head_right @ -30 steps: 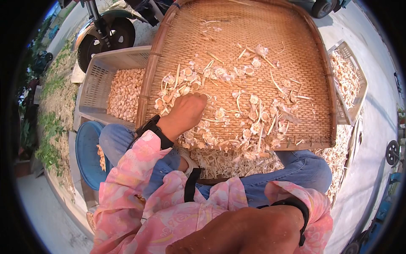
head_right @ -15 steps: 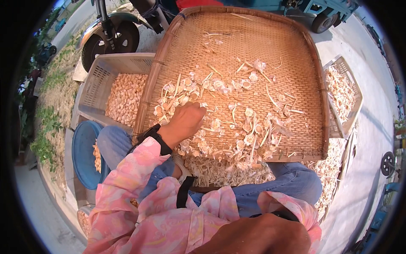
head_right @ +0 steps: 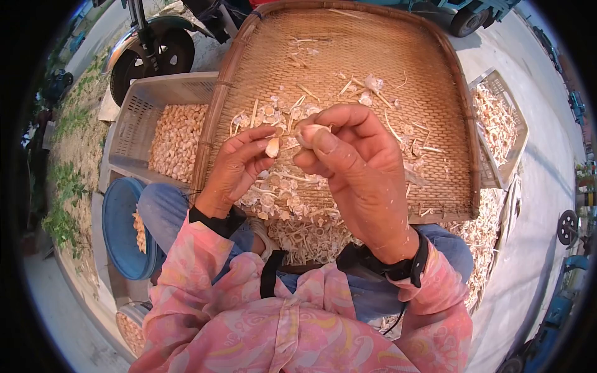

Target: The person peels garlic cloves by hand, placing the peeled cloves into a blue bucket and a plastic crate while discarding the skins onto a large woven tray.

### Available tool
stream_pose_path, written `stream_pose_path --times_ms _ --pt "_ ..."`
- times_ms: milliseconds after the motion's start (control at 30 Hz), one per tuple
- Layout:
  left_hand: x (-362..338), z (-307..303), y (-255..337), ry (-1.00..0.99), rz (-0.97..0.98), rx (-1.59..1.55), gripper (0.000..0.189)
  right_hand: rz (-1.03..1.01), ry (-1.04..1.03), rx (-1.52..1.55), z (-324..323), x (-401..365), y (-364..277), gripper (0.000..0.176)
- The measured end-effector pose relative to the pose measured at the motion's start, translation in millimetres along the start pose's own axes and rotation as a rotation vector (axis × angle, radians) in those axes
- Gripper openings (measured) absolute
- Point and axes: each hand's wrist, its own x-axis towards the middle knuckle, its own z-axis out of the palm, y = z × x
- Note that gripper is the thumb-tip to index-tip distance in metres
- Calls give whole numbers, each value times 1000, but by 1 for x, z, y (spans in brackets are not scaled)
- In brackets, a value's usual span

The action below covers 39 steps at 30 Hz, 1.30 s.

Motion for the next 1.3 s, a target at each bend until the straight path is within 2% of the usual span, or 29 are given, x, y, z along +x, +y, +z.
stream_pose_path --times_ms 100,167,233,300,333,400,433,500,533,567,633,667,733,800,900,967,1000,1100,1133,1167,1267,1300 --pt "-16 -2 -5 -23 -9 -239 29 88 93 -372 -34 20 48 17" --pt "-23 -5 -18 -12 -46 -451 29 59 -96 -646 -37 21 78 15" --pt "-28 -16 -38 20 -131 -667 26 -338 -445 -1274 -25 25 90 10" --pt "-34 -34 -46 59 -152 -773 25 -276 -508 -1110 -7 30 94 10" --pt "-36 -39 -37 171 -169 -831 26 -244 -534 -1024 -1 32 97 11" --pt "-29 -79 -16 -46 -153 -984 26 -108 -315 -945 -12 56 109 12" --pt "-28 -96 7 -77 -18 -904 30 -43 -205 -904 -23 74 115 12" --pt "-31 -99 67 309 265 -275 32 15 -371 -1299 -50 105 120 17" --pt "-29 -108 81 501 340 145 33 -70 -507 -1487 -55 112 122 22" --pt "-28 -114 89 681 403 574 33 -115 -543 -1553 -56 111 128 24" --pt "-31 -115 88 597 457 697 30 -221 -619 -1678 -52 114 138 27" --pt "-33 -112 86 552 477 760 28 -173 -626 -1685 -51 116 140 28" --pt "-35 -85 73 390 263 805 26 -104 -654 -1715 -50 117 138 28" --pt "-21 -76 39 271 189 795 23 -75 -645 -1749 -54 113 133 29" --pt "1 -56 13 222 335 1111 21 -102 -585 -1796 -66 104 124 28" --pt "23 -55 -3 154 405 1195 21 -130 -520 -1810 -68 97 121 27" --pt "34 -56 -8 118 440 1240 21 -159 -557 -1809 -70 95 122 25" --pt "56 -53 -20 28 298 1327 21 -201 -636 -1810 -75 92 126 22" --pt "59 -52 -24 21 354 1359 20 -189 -648 -1816 -77 94 127 22" --pt "62 -52 -26 41 278 1246 19 -177 -662 -1823 -79 94 127 22" --pt "57 -46 -16 60 83 916 21 -166 -486 -1519 -79 85 114 19" --pt "50 -38 -9 59 40 788 22 -72 -408 -1358 -81 84 113 19"
